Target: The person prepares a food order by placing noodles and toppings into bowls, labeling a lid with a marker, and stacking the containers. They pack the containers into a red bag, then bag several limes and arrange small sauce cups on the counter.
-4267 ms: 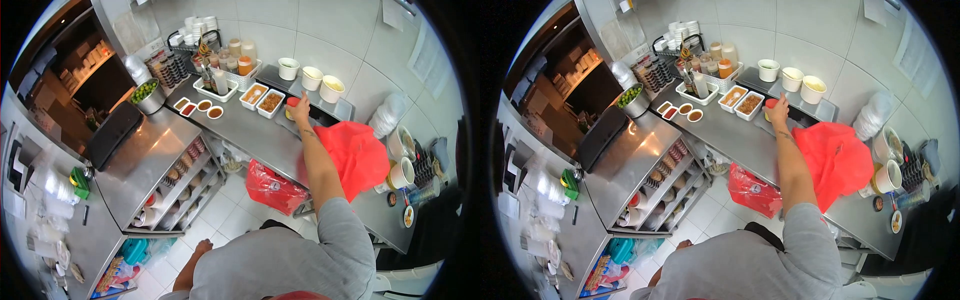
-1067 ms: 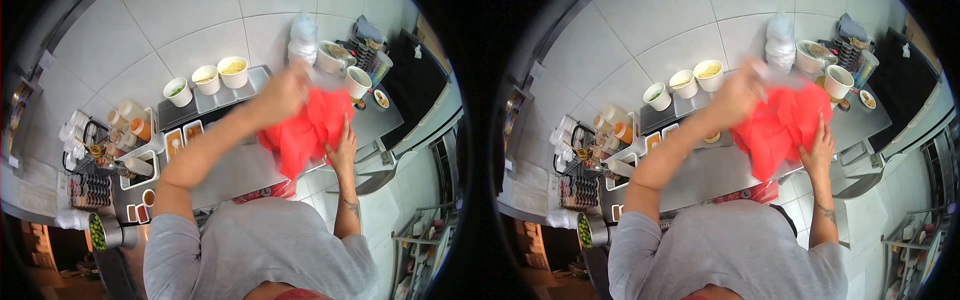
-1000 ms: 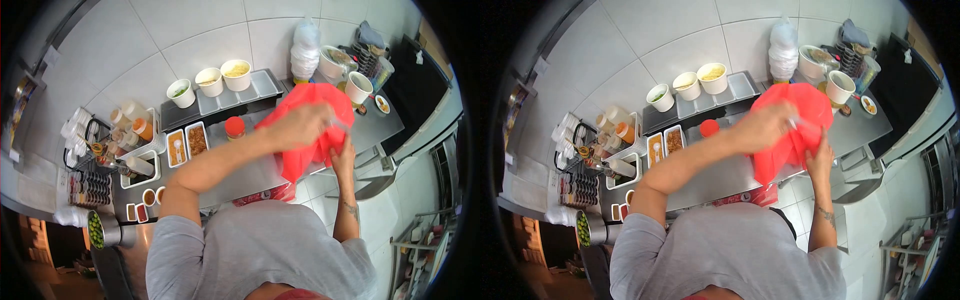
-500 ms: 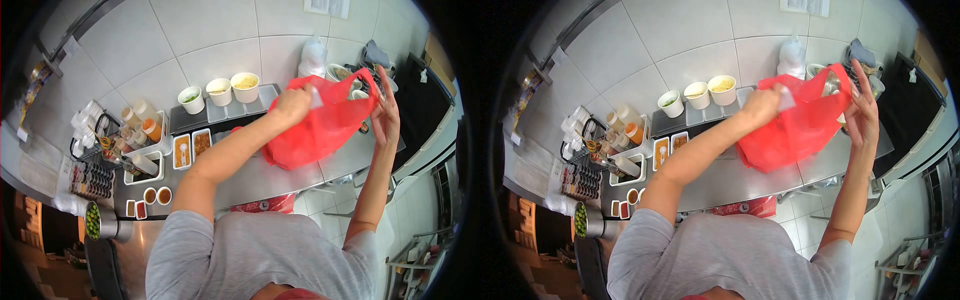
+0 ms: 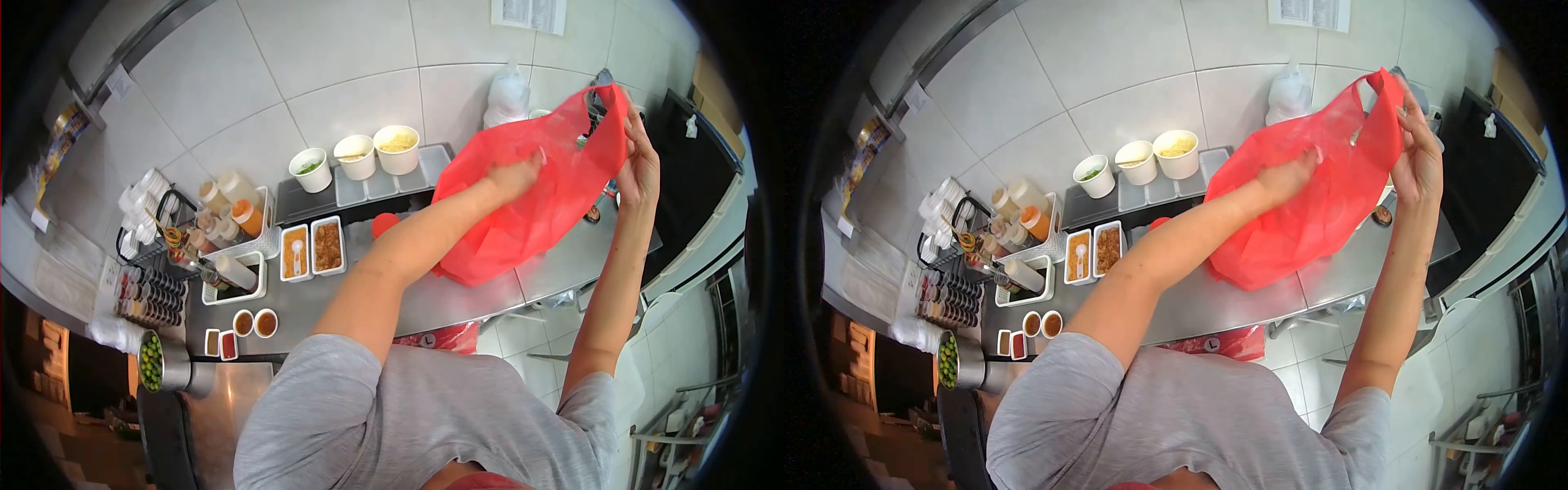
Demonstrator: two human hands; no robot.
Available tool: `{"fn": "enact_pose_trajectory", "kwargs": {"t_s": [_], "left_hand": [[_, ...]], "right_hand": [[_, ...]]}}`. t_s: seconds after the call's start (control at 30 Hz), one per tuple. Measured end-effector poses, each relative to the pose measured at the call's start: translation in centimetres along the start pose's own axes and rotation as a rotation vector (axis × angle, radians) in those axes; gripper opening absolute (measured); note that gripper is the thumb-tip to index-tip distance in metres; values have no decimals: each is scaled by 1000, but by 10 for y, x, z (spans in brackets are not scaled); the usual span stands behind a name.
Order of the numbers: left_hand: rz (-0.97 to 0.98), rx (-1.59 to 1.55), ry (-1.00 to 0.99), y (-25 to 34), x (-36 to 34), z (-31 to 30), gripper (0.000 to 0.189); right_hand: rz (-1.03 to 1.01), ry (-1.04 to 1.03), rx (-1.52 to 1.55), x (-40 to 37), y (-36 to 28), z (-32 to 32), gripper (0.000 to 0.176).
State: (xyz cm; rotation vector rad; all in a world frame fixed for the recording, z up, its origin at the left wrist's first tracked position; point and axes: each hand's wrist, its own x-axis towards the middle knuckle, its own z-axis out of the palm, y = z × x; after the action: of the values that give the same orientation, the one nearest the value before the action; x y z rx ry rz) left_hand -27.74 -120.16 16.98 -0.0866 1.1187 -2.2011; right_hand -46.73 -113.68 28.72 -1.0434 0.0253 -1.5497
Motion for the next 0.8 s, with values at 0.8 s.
{"fn": "enact_pose_trajectory", "kwargs": {"t_s": [0.8], "left_hand": [[-1428, -2087, 405, -8, -138, -35, 9]], "right_hand": [[-769, -63, -774, -92, 100, 89, 8]]}}
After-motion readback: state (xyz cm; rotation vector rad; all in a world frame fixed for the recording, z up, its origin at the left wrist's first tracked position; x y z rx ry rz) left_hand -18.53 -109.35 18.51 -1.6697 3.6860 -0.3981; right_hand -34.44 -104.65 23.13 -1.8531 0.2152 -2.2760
